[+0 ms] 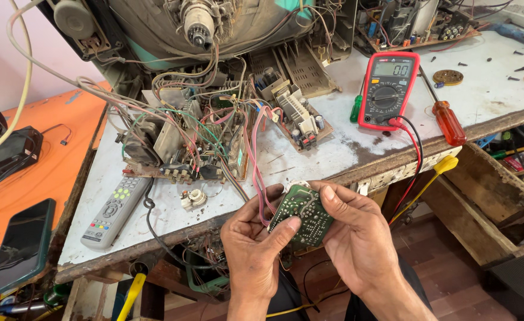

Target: The person holds a small green circuit board in one hand and a soldering iron in the other, soldering joints on the board. They then set the board down, pick up and turn over a white plastic component, and later resume handling and soldering the board.

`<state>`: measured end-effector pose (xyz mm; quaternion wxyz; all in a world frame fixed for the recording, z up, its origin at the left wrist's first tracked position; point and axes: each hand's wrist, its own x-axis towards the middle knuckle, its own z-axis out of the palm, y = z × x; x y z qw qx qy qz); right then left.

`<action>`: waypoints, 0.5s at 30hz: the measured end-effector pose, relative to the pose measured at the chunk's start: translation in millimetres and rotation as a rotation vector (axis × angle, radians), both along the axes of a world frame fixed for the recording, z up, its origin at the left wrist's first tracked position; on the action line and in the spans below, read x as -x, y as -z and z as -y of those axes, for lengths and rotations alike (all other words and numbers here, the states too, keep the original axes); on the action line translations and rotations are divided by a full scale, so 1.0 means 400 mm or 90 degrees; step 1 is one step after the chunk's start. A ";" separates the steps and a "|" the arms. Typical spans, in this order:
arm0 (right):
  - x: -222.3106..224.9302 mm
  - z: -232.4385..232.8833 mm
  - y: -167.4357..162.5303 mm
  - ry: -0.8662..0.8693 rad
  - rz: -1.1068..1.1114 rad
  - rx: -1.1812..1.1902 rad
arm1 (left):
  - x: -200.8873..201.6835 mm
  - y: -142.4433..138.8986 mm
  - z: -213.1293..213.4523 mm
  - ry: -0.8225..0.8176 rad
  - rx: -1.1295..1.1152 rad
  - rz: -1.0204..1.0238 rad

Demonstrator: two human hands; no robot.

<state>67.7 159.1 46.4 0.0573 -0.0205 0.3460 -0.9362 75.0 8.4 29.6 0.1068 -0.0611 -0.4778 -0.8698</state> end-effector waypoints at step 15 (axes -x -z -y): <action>-0.012 0.005 0.008 -0.004 0.109 0.039 | -0.009 -0.025 -0.015 -0.076 -0.026 0.019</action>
